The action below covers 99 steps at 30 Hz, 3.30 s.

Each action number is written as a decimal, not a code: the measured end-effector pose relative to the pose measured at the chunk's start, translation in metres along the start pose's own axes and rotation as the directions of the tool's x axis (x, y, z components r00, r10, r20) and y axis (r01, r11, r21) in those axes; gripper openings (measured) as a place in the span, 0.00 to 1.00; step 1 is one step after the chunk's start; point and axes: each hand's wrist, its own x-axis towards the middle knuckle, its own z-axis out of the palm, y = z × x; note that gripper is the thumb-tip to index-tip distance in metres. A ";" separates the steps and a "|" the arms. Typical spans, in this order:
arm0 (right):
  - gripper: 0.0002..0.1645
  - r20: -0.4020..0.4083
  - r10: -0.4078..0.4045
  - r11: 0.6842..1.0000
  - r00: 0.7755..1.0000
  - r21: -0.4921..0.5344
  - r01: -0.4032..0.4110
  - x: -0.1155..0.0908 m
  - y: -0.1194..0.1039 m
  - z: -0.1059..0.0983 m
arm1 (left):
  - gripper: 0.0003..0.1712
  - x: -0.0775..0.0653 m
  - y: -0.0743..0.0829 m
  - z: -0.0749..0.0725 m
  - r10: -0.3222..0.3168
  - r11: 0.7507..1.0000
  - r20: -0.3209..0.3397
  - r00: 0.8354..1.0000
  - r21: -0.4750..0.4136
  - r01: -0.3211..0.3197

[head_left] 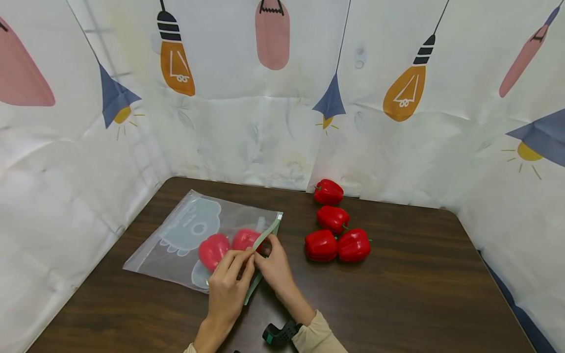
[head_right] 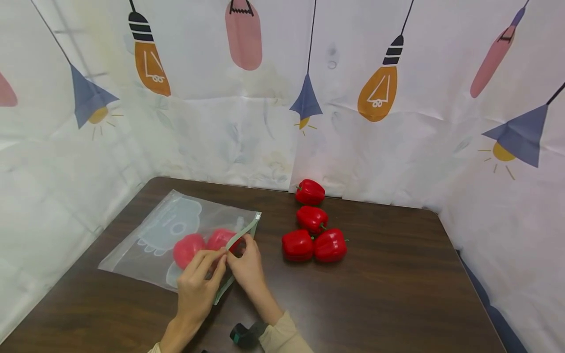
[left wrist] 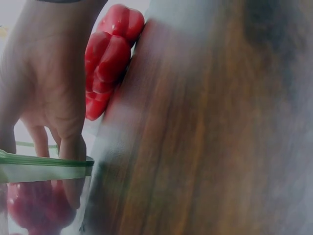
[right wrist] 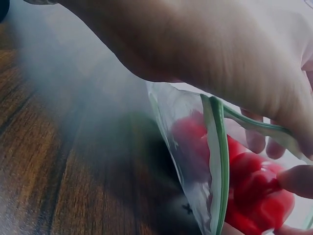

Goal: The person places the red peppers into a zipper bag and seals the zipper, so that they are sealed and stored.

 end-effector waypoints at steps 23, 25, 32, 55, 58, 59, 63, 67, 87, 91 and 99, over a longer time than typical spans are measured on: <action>0.21 -0.021 -0.042 0.994 0.999 -0.102 0.039 0.002 0.002 0.004 | 0.11 -0.001 0.000 0.000 0.004 1.000 -0.006 1.000 -0.010 -0.004; 0.21 -0.022 -0.050 0.992 0.998 -0.117 0.047 0.002 0.002 0.003 | 0.10 -0.001 0.000 0.000 0.004 1.000 -0.007 1.000 -0.010 -0.004; 0.22 0.006 -0.079 0.988 0.997 -0.132 0.080 0.001 0.001 0.001 | 0.11 0.000 0.000 0.000 -0.004 1.000 -0.003 1.000 -0.005 0.004; 0.33 0.029 -0.092 0.983 0.995 -0.155 0.096 -0.024 -0.010 -0.021 | 0.12 -0.002 -0.001 -0.001 -0.002 1.000 -0.001 1.000 -0.016 0.002; 0.34 0.039 -0.089 0.984 0.995 -0.151 0.093 -0.029 -0.015 -0.027 | 0.13 -0.002 0.000 -0.001 -0.009 1.000 0.002 1.000 -0.021 0.009; 0.35 0.040 -0.085 0.985 0.996 -0.148 0.090 -0.031 -0.017 -0.029 | 0.13 -0.002 0.000 -0.001 -0.010 1.000 0.002 1.000 -0.023 0.010; 0.36 0.035 -0.073 0.989 0.997 -0.126 0.077 -0.037 -0.025 -0.040 | 0.11 -0.002 0.000 0.000 -0.002 1.000 -0.005 1.000 -0.031 0.002; 0.36 0.016 -0.078 0.992 0.997 -0.102 0.080 -0.041 -0.032 -0.054 | 0.10 -0.001 0.000 0.001 0.005 0.999 -0.010 1.000 -0.032 -0.006; 0.33 -0.170 -0.081 0.995 0.982 -0.064 0.071 -0.048 -0.049 -0.122 | 0.15 -0.002 -0.002 0.000 0.001 0.999 -0.012 1.000 -0.054 -0.001; 0.34 -0.203 -0.111 0.993 0.973 -0.067 0.099 -0.047 -0.048 -0.137 | 0.16 -0.002 -0.002 0.001 0.005 0.998 -0.012 1.000 -0.064 -0.006; 0.32 -0.291 -0.210 0.977 0.933 -0.093 0.191 -0.039 -0.045 -0.160 | 0.15 -0.002 -0.002 0.002 0.004 0.998 -0.018 1.000 -0.064 -0.005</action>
